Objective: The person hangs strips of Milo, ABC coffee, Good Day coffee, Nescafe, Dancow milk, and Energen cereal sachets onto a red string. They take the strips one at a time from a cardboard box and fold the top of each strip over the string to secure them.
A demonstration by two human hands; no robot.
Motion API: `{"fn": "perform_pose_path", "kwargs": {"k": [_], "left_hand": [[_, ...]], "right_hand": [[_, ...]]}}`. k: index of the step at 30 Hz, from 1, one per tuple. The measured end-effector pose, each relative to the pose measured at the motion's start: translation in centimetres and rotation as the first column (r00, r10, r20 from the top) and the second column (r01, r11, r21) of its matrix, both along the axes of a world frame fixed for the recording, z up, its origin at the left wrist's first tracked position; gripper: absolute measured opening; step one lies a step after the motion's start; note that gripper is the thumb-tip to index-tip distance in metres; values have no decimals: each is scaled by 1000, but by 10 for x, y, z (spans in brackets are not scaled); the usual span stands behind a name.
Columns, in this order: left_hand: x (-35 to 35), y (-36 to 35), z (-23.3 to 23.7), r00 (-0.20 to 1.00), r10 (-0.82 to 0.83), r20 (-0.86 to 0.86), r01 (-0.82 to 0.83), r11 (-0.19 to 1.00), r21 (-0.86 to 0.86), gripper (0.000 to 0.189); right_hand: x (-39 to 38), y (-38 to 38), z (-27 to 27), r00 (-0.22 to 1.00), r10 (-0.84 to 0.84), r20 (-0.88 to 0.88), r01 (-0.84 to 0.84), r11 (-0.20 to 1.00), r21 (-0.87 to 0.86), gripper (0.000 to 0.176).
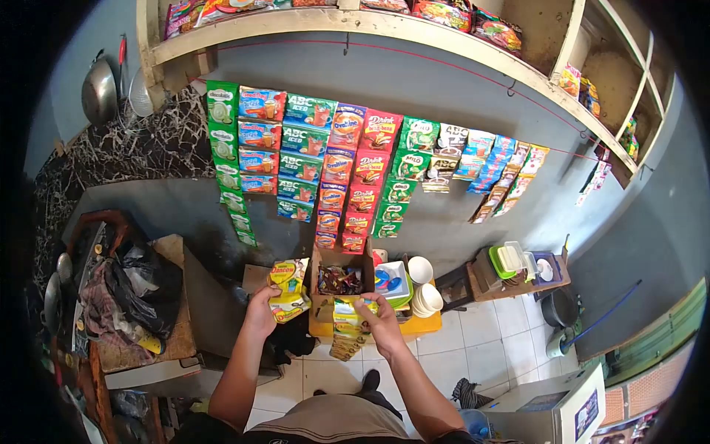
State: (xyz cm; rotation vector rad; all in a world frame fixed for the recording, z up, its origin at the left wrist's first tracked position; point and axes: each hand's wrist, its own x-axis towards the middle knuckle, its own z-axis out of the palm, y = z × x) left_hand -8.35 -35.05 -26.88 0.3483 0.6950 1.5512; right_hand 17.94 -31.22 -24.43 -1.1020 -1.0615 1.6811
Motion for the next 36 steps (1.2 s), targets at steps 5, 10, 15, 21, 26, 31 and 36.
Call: {"fn": "perform_pose_path", "kwargs": {"k": [5,10,15,21,26,31,36], "left_hand": [[15,-5,-6,998,-60,-14,61,996,72,31],[19,-12,-12,966,-252,-53,257,934,250,46],[13,-17,-18,938,-313,-149,345,882,321,54],[20,-21,-5,930,-286,-232,323,937,136,36],[39,-15,0,953,-144,-267,181,976,120,37],[50,-20,10,942,-20,-335,59,992,109,41],[52,-29,14,834,-54,-550,136,985,110,38]], "right_hand": [[-10,0,19,989,-117,-94,135,966,222,23],[-23,7,26,984,-174,-29,169,881,441,36],[-31,10,29,993,-120,21,91,847,524,43],[-45,1,32,998,-49,-49,66,873,483,36],[-34,14,11,996,-19,82,-22,885,465,32],[-21,6,11,958,22,285,-96,964,247,45],[-13,3,-7,966,222,135,-174,938,-300,88]]}}
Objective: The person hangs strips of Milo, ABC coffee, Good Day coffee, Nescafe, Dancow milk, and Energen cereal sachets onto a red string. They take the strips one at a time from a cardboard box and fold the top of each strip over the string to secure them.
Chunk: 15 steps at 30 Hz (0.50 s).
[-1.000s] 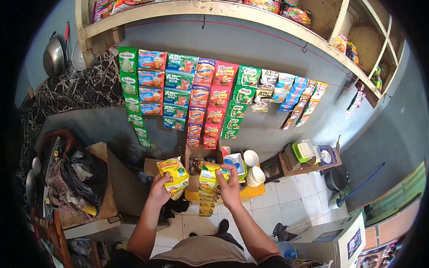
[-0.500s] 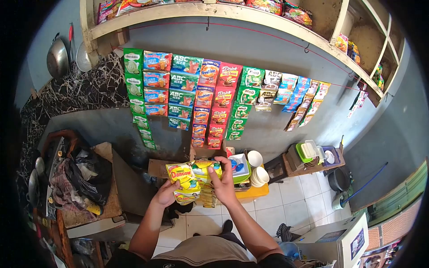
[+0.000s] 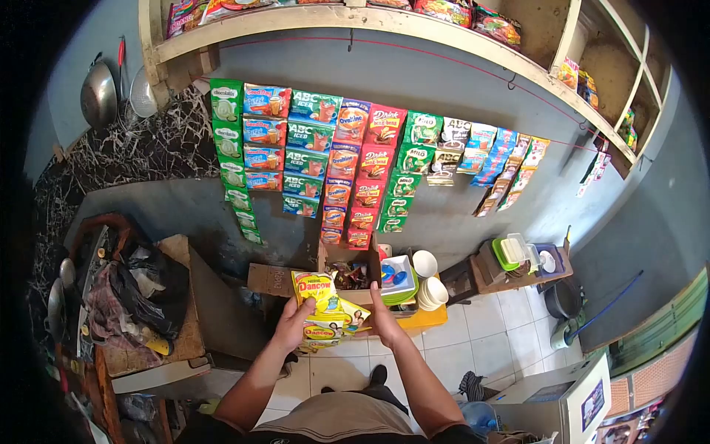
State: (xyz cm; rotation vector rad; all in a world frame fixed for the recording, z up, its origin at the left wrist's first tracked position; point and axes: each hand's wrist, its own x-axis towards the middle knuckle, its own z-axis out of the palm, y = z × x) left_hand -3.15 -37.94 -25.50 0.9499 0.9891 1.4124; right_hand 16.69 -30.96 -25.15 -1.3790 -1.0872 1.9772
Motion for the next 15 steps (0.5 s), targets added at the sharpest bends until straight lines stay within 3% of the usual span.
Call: {"fn": "perform_pose_path", "kwargs": {"k": [1,2,3,6,7,9,10,13,15], "left_hand": [[1,-1,0,1000,-5,-2,5,1000,-3,38],[2,-2,0,998,-30,48,29,999,13,37],[3,-3,0,994,-54,99,51,998,32,36],[4,-9,3,993,-112,38,111,993,32,35],[4,-10,4,993,-115,35,114,993,30,35],[3,-11,7,989,-134,66,132,991,33,34],[2,-11,7,989,-131,63,130,991,30,34],[-2,-13,10,988,-151,45,150,989,11,32],[0,-14,18,984,-179,19,178,983,51,31]], "right_hand": [[-2,1,-3,995,-5,-103,0,999,-48,91],[-7,1,-6,961,-96,-258,70,992,-110,79],[-11,-1,-9,960,-101,-261,74,991,-111,79],[-17,-4,-2,848,-201,-490,139,977,-159,56],[-17,-3,2,846,-204,-493,141,977,-161,56],[-16,2,14,704,-239,-669,178,971,-159,58],[-14,2,28,658,-240,-713,134,970,-202,58],[-8,5,45,716,-194,-670,140,981,-134,57],[-5,5,57,691,-170,-703,143,985,-98,55]]}}
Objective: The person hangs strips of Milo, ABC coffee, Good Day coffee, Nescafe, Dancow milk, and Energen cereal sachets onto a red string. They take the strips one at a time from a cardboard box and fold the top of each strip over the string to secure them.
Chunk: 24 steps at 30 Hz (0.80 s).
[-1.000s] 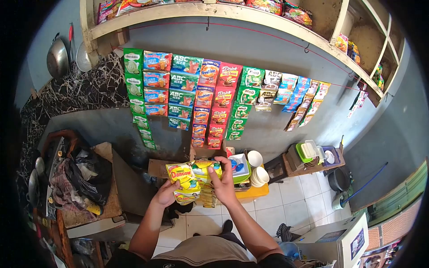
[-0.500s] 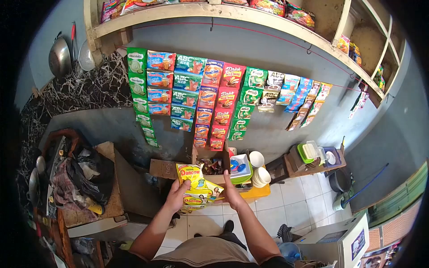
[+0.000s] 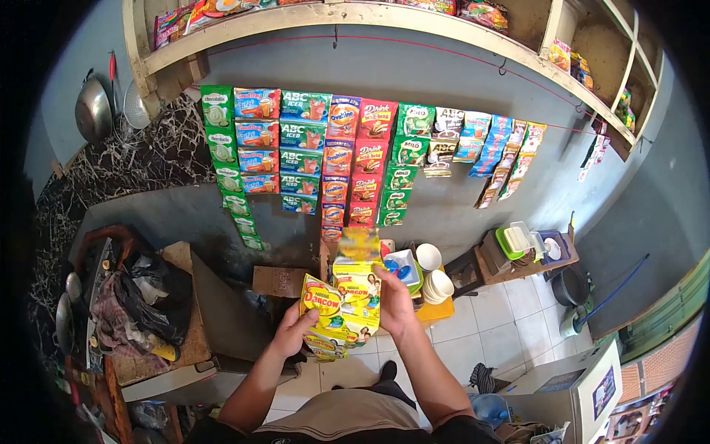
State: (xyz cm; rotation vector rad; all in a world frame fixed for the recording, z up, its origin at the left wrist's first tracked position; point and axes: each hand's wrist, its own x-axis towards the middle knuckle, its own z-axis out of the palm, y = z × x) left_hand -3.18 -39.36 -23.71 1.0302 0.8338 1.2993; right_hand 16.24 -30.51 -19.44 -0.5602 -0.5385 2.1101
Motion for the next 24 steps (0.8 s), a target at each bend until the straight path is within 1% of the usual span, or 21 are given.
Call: {"fn": "perform_pose_path", "kwargs": {"k": [1,2,4,5,7,8,9,10,12,13,14,16,17,18,19,20,22,23,24], "left_hand": [[2,1,1,1000,-2,-1,2,1000,-1,31],[5,3,1,1000,19,5,-19,1000,3,30],[8,4,-3,999,37,10,-37,999,4,29],[8,8,-8,999,51,-16,-50,998,30,30],[9,12,6,997,66,-40,-64,996,63,31],[7,12,17,997,6,-72,-2,999,46,32],[7,13,28,993,-56,-104,59,998,25,34],[4,17,26,993,-56,-105,59,998,26,34],[-6,30,22,1000,16,18,-18,991,131,38],[-12,39,34,1000,-17,20,13,983,182,47],[-9,47,50,996,-30,85,4,959,285,53],[-4,63,70,986,10,168,-68,937,342,54],[-4,74,75,987,9,163,-65,937,344,54],[-8,84,79,996,47,73,-74,895,440,54],[-7,95,84,995,96,-14,-73,843,533,54],[-3,104,90,982,189,-24,-146,825,546,45],[-8,116,98,946,302,-113,-239,891,386,38],[-1,125,104,944,311,-114,-245,887,392,38],[8,135,122,878,448,-167,-356,846,398,33]], "right_hand": [[1,0,5,999,-3,-32,4,999,44,53],[1,0,8,999,-5,-33,6,999,42,53],[-2,0,12,994,-79,71,75,996,54,51],[-4,1,14,995,-94,37,91,993,80,50],[1,6,9,992,-114,60,110,991,70,48],[4,9,6,988,-131,85,127,990,54,46],[10,14,5,977,-183,106,183,983,3,45],[16,17,10,973,-213,88,215,977,-7,45],[33,23,14,985,-133,111,116,982,147,45],[37,27,16,985,-133,106,117,981,152,45],[42,32,17,988,-131,78,116,979,169,45],[49,38,22,990,-132,47,121,976,184,45],[50,42,28,982,-174,74,157,968,197,44],[53,47,34,972,-215,100,190,958,214,44],[57,54,37,976,-190,105,159,956,248,43],[62,60,41,978,-186,99,156,955,250,43],[71,72,51,964,-193,182,140,952,271,47],[76,80,59,984,-123,126,79,948,307,48],[82,89,64,986,-115,121,71,945,318,48]]}}
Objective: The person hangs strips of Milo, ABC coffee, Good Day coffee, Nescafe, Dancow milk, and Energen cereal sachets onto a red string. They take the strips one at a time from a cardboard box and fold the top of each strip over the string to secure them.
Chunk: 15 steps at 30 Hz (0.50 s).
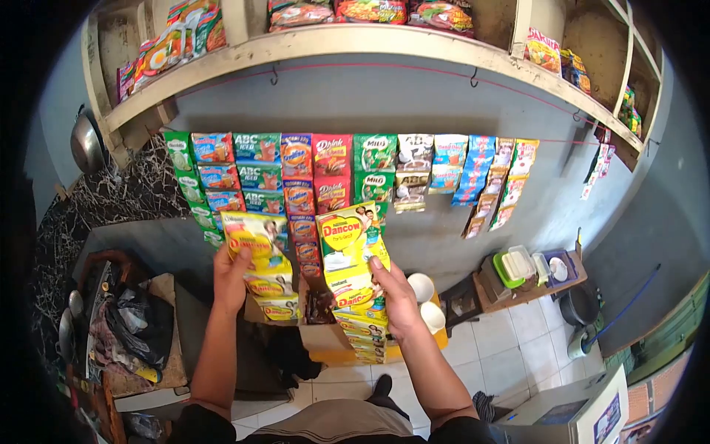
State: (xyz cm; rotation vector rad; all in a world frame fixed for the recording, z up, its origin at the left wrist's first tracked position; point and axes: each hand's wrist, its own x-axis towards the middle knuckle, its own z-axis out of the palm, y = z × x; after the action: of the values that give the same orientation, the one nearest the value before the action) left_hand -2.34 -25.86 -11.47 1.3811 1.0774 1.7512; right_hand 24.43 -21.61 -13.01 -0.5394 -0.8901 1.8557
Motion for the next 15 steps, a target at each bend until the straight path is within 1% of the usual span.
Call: {"fn": "perform_pose_path", "kwargs": {"k": [1,2,4,5,6,7,8,9,10,11,12,13,15], "left_hand": [[8,12,17,987,152,-52,-153,988,-4,29],[13,24,29,985,162,-56,-162,987,10,29],[19,50,52,962,262,-77,-265,963,-38,32],[20,67,59,960,271,-75,-274,961,-25,32],[18,85,64,976,216,28,-216,976,-7,31],[15,104,69,979,155,130,-158,987,18,30],[15,119,77,969,89,229,-103,994,49,30],[17,126,92,964,65,257,-76,996,34,24],[28,133,111,963,73,260,-87,995,43,24],[46,139,131,968,36,247,-55,996,69,22],[55,149,146,972,0,234,-22,996,91,20],[52,165,154,972,7,233,-29,995,95,20],[42,203,161,972,182,151,-205,966,154,24]], "right_hand": [[5,10,4,1000,-6,0,6,1000,8,48],[11,19,10,1000,-12,-1,12,1000,15,48],[20,32,30,1000,-15,5,14,999,30,48],[24,40,37,1000,-9,15,8,999,48,48],[28,49,42,1000,-3,25,2,998,64,48],[31,59,45,1000,6,-8,-6,996,90,47],[35,68,49,1000,17,-6,-16,995,101,47],[39,75,55,999,37,-13,-35,992,120,46],[42,82,60,998,57,-20,-54,989,137,46],[45,91,62,998,68,-18,-64,988,143,46],[48,98,63,995,94,-34,-87,983,164,46],[50,105,64,992,119,-52,-107,977,184,46],[51,112,66,993,107,-57,-94,978,188,45]]}}
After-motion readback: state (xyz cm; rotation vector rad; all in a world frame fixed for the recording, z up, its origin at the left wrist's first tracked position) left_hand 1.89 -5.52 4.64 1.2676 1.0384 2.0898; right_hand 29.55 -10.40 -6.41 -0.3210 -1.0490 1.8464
